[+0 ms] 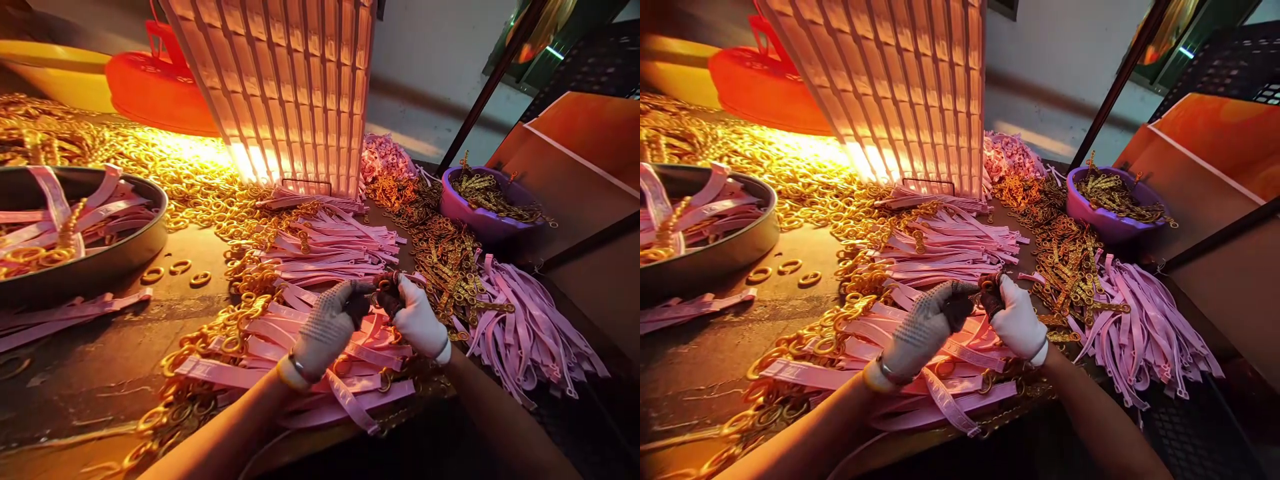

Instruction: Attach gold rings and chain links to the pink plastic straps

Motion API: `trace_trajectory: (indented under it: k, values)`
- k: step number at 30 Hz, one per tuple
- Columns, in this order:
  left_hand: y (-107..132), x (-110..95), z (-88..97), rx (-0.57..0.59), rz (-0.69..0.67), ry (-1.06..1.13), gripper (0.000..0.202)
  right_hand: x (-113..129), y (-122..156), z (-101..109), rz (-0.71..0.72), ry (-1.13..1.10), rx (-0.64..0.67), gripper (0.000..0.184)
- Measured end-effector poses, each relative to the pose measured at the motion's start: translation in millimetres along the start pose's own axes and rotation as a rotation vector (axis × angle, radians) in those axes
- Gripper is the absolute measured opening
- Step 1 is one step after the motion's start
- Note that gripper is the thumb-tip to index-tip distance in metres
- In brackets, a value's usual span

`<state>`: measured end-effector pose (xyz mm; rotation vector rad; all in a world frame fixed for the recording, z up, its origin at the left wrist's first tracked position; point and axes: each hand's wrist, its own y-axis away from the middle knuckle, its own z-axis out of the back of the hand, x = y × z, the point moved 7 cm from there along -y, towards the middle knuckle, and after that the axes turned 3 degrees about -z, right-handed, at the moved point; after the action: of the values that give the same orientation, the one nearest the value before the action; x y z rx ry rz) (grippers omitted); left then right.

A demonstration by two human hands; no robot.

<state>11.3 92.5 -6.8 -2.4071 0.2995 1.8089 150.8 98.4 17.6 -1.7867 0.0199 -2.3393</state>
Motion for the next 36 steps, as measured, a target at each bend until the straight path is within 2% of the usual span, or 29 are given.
trace_trajectory:
  k: [2, 3, 4, 6, 8, 10, 12, 14, 17, 19, 21, 24, 27, 29, 32, 34, 36]
  values:
    - [1.1, -23.5, 10.0, -0.073, -0.225, -0.194, 0.021, 0.1, -4.3, 6.1, -0.049, -0.096, -0.036, 0.024]
    - [0.2, -28.7, 15.2, -0.098, -0.245, -0.194, 0.024, 1.5, -5.8, 10.3, -0.068, -0.15, -0.063, 0.026]
    - [-2.2, -28.3, 20.7, -0.115, -0.189, -0.124, 0.025, 3.5, -6.7, 13.6, -0.086, -0.194, -0.079, 0.028]
    - [-6.9, -15.0, 26.3, -0.12, 0.073, 0.164, 0.023, 9.8, -6.4, 15.6, -0.116, -0.252, -0.07, 0.031]
    - [-5.2, -0.6, 18.7, -0.075, 0.349, 0.477, 0.015, 17.1, -4.1, 12.3, -0.138, -0.298, -0.035, 0.031]
    - [-0.8, 5.9, 7.9, -0.02, 0.481, 0.634, 0.015, 23.5, -1.5, 7.7, -0.149, -0.338, -0.016, 0.031]
    - [2.7, 8.1, 1.4, 0.034, 0.456, 0.59, 0.018, 27.1, -0.1, 3.3, -0.154, -0.366, -0.006, 0.031]
    - [6.4, 9.5, -2.5, 0.089, 0.371, 0.435, 0.02, 27.2, 0.1, 0.3, -0.148, -0.383, -0.002, 0.029]
    - [14.5, 14.9, -10.5, 0.161, 0.334, 0.308, 0.027, 27.2, 2.2, 2.7, -0.033, -0.344, -0.066, 0.023]
    - [20.5, 19.9, -18.1, 0.175, 0.386, 0.356, 0.031, 30.3, 8.0, 3.3, 0.093, -0.227, -0.116, 0.018]
    - [24.6, 22.6, -24.0, 0.129, 0.419, 0.441, 0.033, 35.9, 17.8, 0.3, 0.216, -0.049, -0.145, 0.017]
    - [27.6, 21.7, -26.1, 0.018, 0.387, 0.527, 0.03, 48.5, 36.6, -7.0, 0.394, 0.211, -0.158, 0.027]
    - [30.4, 17.0, -23.1, 0.036, 0.327, 0.427, 0.031, 59.9, 53.5, -11.1, 0.52, 0.508, -0.171, 0.041]
    - [30.7, 11.2, -15.8, 0.07, 0.263, 0.213, 0.034, 62.0, 58.4, -12.9, 0.503, 0.791, -0.183, 0.044]
    - [27.9, -0.2, -5.4, 0.108, 0.152, -0.122, 0.029, 55.1, 55.9, -18.4, 0.305, 1.176, -0.068, 0.04]
    - [25.5, -6.6, -3.6, 0.128, 0.095, -0.233, 0.023, 50.8, 53.7, -22.8, 0.17, 1.316, 0.056, 0.04]
    - [24.3, -10.2, -4.6, 0.128, 0.066, -0.27, 0.019, 50.9, 51.4, -26.3, 0.101, 1.382, 0.152, 0.039]
